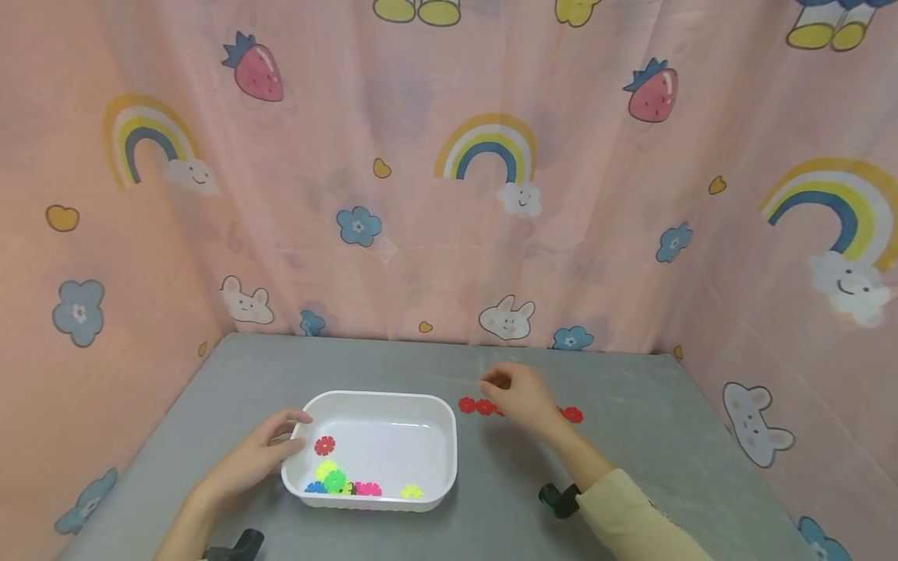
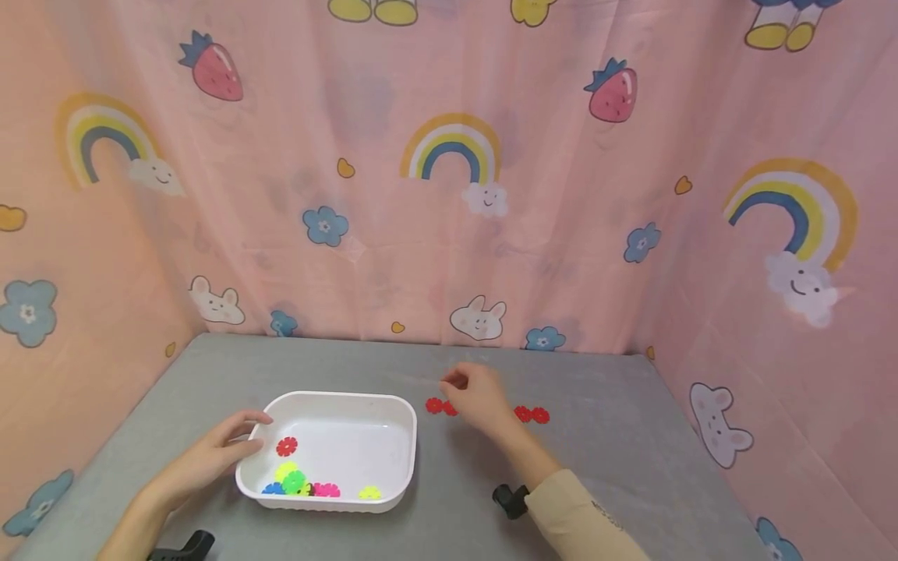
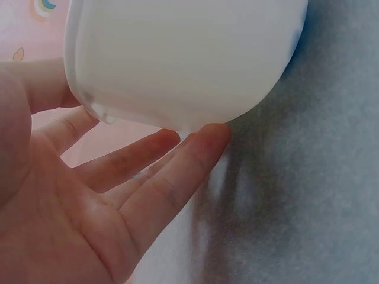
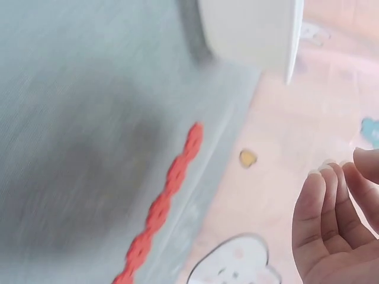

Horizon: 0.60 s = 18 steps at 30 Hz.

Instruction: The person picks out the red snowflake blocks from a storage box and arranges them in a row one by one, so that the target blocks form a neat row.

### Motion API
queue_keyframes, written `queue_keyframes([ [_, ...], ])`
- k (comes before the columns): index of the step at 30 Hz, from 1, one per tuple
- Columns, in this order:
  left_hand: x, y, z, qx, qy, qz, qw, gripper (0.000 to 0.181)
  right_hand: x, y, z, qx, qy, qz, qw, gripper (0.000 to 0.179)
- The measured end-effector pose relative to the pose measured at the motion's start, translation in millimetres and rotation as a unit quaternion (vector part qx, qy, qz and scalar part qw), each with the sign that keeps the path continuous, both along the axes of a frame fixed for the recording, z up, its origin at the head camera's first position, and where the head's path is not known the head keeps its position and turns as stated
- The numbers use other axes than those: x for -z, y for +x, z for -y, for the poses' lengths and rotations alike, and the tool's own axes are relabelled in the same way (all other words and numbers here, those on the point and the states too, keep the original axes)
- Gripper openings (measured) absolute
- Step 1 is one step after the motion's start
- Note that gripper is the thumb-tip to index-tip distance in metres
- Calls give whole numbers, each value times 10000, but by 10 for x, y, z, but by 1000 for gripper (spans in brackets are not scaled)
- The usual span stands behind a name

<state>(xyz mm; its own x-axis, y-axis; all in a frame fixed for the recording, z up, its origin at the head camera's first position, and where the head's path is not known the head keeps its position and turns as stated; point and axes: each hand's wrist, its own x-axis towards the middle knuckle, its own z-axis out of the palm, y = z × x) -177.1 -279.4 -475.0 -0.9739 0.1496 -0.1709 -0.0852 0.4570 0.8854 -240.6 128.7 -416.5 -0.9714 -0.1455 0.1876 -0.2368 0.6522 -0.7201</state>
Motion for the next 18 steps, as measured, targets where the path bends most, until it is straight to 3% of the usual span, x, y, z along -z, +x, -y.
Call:
queue_keyframes([
  [8, 1, 10, -1, 2, -76, -66, 9999, 43, -10, 28, 348, -433, -99, -137, 9989, 8],
  [18, -2, 22, -24, -70, -141, -50, 9999, 45, -102, 19, 671, -948, -117, 180, 9953, 13],
])
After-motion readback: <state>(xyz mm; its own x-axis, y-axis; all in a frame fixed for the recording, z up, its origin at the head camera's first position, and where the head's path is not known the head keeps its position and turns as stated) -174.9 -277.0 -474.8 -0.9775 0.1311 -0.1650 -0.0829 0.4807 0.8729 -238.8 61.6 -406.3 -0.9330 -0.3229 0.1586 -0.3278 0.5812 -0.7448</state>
